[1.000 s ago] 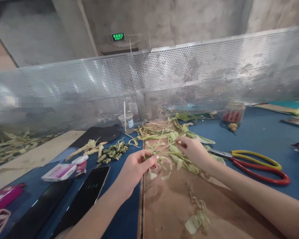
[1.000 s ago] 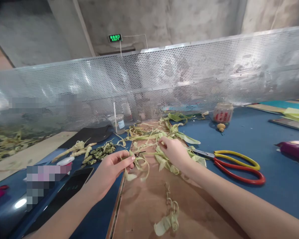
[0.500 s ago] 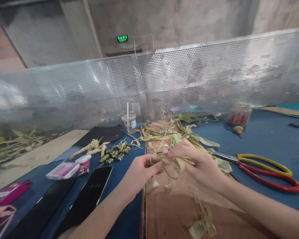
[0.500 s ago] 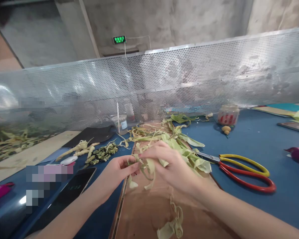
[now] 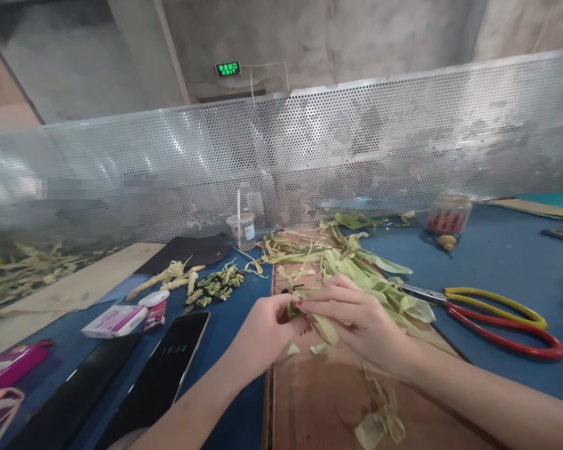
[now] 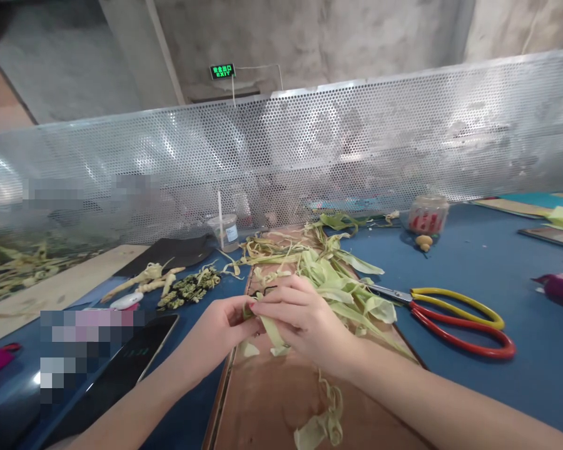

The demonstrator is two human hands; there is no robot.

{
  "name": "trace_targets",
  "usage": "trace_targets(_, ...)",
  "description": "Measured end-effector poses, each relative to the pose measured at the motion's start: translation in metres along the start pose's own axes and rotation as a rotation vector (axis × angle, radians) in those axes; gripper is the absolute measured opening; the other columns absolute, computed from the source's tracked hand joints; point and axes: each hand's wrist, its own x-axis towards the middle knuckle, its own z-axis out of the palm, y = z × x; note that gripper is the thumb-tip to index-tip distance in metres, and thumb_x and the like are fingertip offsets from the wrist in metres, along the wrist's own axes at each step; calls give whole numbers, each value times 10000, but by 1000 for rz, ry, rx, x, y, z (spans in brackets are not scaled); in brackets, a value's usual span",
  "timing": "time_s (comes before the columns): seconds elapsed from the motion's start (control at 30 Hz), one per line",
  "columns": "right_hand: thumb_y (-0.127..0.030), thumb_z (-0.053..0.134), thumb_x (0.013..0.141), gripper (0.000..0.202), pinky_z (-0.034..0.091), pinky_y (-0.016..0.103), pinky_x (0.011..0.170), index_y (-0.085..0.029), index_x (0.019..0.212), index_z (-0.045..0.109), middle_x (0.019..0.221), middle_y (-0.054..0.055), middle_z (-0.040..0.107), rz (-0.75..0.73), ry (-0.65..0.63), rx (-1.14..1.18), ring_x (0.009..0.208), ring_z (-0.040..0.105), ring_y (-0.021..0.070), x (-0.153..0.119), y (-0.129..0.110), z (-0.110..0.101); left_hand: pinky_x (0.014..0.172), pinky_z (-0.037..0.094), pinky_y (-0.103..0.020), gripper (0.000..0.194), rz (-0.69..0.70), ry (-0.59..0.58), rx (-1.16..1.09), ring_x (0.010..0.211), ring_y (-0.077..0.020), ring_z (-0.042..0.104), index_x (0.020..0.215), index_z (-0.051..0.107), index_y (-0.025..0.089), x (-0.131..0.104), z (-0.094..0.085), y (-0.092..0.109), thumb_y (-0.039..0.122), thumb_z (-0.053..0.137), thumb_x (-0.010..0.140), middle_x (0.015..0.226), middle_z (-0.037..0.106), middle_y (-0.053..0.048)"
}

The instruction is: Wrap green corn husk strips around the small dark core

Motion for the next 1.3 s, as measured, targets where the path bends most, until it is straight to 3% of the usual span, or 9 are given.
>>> trace_targets(0.3,-105,520,841,314,523,342,698,-232,1109,622,888,54,703,-27,149,-2,815,573,179,-2,2,5,683,424,-277,174,-38,21,-58,722,-170,567,752,666,173,-2,1,6,339,620,731,751,653,-25)
trace_targets(0.7,-73,516,827,323,527,333,680,-228,1081,641,866,53,711,-33,211,-80,797,592,176,-3,4,11,706,420,-292,201,-62,-23,-38,757,-190,569,793,664,165,-5,1,9,341,576,751,756,653,-33)
trace_targets(0.87,-100,502,841,309,511,332,654,-243,1074,645,851,65,677,-22,151,-112,750,549,170,-4,3,13,640,403,-261,148,-53,-18,-5,665,-155,535,756,646,166,-4,1,8,291,568,735,708,624,-5)
trace_targets(1.0,-87,476,834,334,488,314,616,-243,1072,651,835,82,592,69,104,-85,771,494,181,-5,3,14,612,402,-258,144,-20,28,57,651,-163,537,693,633,163,-4,2,6,278,554,729,669,612,-7)
trace_targets(1.2,-93,426,768,469,431,449,809,-179,1211,556,989,104,510,136,-148,14,898,460,226,-2,-4,0,583,389,-251,191,-10,58,77,637,-164,536,707,637,161,-4,2,8,331,555,732,672,618,-10)
trace_targets(1.3,-115,340,833,402,404,465,868,-199,1124,605,1041,93,499,223,-201,118,946,459,223,0,-7,-5,572,380,-250,205,-1,53,71,618,-157,523,698,628,159,-4,2,8,347,554,732,657,604,-5)
